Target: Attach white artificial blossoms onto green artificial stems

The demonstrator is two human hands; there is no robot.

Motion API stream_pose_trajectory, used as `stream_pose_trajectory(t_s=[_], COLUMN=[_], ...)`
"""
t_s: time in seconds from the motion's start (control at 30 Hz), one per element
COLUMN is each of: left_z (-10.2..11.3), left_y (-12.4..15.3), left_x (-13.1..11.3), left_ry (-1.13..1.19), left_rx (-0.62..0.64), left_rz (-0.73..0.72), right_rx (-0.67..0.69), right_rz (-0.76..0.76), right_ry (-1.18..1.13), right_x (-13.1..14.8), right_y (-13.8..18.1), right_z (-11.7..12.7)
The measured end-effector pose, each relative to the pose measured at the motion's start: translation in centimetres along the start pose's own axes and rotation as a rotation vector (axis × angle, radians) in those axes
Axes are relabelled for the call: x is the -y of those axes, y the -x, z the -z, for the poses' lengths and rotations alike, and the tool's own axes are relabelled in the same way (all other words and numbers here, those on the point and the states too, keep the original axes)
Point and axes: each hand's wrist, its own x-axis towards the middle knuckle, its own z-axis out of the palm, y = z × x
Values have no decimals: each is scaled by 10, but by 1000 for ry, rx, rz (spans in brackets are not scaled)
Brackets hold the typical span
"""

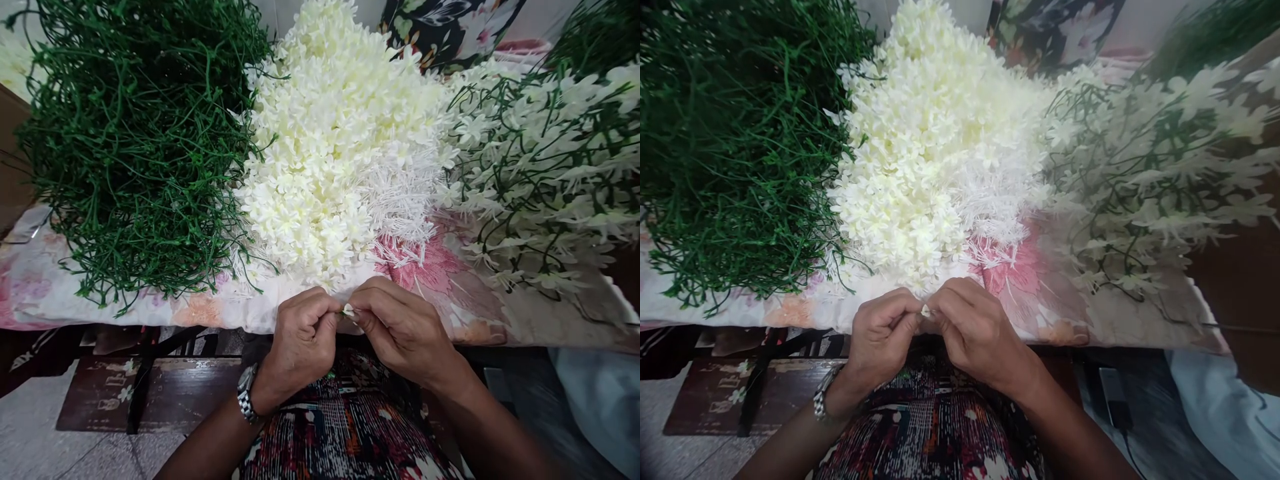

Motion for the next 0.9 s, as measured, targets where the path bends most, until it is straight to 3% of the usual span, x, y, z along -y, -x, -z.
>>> stream_pose_trajectory(t_s=[0.37, 0.63, 0.9], left_z=[-2, 6, 5], left_y=[-1, -2, -1], left_x=[1, -4, -5], left_ry=[-63, 100, 67], left_rx=[-15, 54, -2], left_rz=[12, 97, 71], right_rx=[-58, -32, -79], right_rz=[49, -19, -20], right_ry=[83, -106, -68], right_x=[-2, -3, -1], right_y=[1, 3, 3], right_z=[-12, -1, 2])
